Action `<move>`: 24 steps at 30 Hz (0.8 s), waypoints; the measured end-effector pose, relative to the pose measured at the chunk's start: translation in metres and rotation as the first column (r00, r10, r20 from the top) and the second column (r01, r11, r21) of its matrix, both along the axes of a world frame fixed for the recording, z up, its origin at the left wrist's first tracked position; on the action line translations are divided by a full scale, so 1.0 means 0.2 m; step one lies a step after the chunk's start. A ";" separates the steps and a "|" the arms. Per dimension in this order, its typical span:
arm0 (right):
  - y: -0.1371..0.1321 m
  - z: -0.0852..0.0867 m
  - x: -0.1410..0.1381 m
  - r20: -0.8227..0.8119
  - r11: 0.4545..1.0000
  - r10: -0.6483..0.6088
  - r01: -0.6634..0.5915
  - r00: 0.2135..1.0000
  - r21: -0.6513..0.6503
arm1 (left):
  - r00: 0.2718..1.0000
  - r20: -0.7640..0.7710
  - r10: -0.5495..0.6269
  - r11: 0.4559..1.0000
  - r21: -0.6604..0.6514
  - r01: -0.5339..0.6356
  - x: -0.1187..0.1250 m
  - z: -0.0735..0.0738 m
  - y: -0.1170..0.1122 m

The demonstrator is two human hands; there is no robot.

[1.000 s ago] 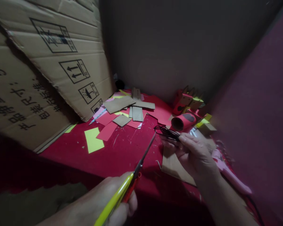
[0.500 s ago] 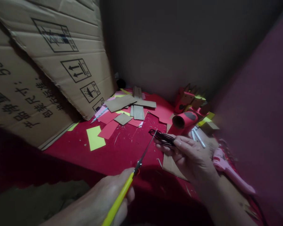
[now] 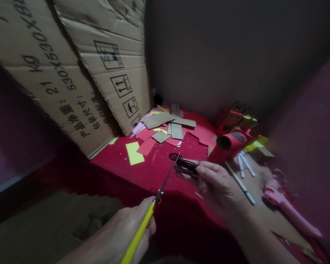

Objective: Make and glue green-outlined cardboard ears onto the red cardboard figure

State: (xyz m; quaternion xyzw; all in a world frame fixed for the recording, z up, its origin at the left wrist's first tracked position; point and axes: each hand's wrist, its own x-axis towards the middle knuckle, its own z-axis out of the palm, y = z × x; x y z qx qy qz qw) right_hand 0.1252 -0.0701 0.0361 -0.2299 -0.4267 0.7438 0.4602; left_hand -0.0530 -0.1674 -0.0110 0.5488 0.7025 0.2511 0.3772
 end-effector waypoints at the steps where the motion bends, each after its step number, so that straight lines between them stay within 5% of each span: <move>1: -0.01 0.00 -0.02 0.002 1.000 0.009 -0.009 1.000 0.002 | 0.998 -0.056 0.012 1.000 -0.011 -0.012 -0.01 0.02 -0.02; 4: -0.02 0.00 -0.08 0.006 0.998 0.052 -0.052 0.999 0.021 | 0.991 -0.133 0.013 1.000 0.018 -0.011 -0.05 0.04 -0.08; 11: -0.05 -0.01 -0.21 0.012 0.979 0.195 -0.195 0.981 0.062 | 0.993 -0.114 -0.013 0.956 0.289 0.045 -0.22 -0.05 -0.24; 19: -0.08 -0.07 -0.39 0.048 0.943 0.330 -0.331 0.943 0.038 | 0.998 -0.060 -0.002 0.963 0.269 0.018 -0.38 -0.10 -0.34; 24: -0.09 -0.12 -0.43 0.082 0.934 0.353 -0.356 0.932 0.029 | 0.980 -0.009 0.198 0.946 0.265 -0.188 -0.43 -0.14 -0.40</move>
